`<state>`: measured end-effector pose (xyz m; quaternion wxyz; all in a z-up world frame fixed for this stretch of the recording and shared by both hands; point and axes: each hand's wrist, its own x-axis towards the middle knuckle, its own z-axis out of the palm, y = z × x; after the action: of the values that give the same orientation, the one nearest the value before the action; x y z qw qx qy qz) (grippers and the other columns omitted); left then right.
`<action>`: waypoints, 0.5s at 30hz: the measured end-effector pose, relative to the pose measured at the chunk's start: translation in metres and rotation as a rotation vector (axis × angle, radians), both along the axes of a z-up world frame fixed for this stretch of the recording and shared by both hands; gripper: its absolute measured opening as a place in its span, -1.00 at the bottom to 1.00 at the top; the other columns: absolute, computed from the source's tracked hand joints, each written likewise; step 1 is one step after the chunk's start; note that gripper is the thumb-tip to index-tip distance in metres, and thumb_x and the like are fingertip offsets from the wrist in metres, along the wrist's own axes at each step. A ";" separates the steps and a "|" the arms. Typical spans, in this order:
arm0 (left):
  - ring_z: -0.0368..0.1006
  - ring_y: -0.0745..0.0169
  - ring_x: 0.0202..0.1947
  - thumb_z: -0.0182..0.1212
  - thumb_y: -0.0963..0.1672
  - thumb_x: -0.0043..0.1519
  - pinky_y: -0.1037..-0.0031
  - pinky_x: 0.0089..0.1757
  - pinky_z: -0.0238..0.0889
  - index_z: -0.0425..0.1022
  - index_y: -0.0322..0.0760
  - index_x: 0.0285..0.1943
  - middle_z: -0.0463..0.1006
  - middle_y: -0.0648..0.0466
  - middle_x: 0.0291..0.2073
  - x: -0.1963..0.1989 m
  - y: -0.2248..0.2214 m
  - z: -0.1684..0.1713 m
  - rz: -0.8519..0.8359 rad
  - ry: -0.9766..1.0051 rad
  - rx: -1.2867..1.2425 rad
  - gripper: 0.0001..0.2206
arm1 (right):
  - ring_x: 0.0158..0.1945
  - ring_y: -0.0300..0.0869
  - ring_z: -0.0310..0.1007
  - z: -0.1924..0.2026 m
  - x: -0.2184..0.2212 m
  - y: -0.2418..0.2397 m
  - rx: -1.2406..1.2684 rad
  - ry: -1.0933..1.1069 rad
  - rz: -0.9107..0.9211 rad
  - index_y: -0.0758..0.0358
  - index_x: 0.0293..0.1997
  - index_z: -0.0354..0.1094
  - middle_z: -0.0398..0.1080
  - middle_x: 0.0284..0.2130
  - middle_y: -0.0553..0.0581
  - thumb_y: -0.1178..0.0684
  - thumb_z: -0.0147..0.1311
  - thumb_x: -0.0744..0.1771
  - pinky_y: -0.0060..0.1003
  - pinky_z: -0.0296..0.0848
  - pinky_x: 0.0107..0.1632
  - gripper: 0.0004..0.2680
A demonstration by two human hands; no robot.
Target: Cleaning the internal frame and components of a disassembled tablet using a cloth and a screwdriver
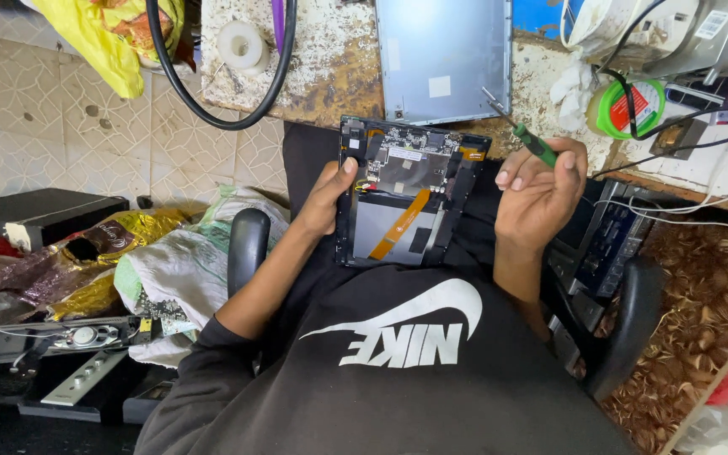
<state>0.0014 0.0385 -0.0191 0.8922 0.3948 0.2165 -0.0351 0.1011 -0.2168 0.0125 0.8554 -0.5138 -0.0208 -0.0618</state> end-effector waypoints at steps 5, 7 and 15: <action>0.34 0.44 -0.73 0.12 0.01 0.38 0.64 -0.64 0.29 0.38 -0.21 -0.46 0.26 0.17 -0.74 0.002 0.006 0.011 -0.029 -0.090 0.016 -0.64 | -0.59 0.05 0.43 0.002 0.000 0.004 0.047 0.031 0.066 0.35 0.04 0.21 0.17 -0.78 0.24 0.00 -0.29 0.48 -0.30 0.43 -0.48 -0.78; 0.31 0.46 -0.75 0.13 0.00 0.38 0.65 -0.65 0.27 0.38 -0.20 -0.46 0.25 0.16 -0.76 -0.007 0.010 -0.023 -0.022 -0.101 0.020 -0.64 | -0.59 0.04 0.43 0.002 0.000 0.008 0.060 0.043 0.083 0.34 0.05 0.22 0.19 -0.78 0.24 -0.02 -0.30 0.48 -0.31 0.43 -0.48 -0.77; 0.38 0.44 -0.67 0.16 0.02 0.37 0.61 -0.60 0.32 0.48 -0.31 -0.33 0.33 0.15 -0.68 0.002 0.008 0.013 -0.030 -0.036 0.075 -0.66 | -0.58 -0.04 0.43 0.001 -0.002 0.024 0.127 0.184 0.141 0.30 0.09 0.32 0.18 -0.77 0.15 -0.08 -0.26 0.49 -0.45 0.39 -0.50 -0.73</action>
<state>0.0031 0.0468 -0.0059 0.8799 0.4318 0.1956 -0.0329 0.0987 -0.1932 0.0138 0.8867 -0.4594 0.0255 0.0448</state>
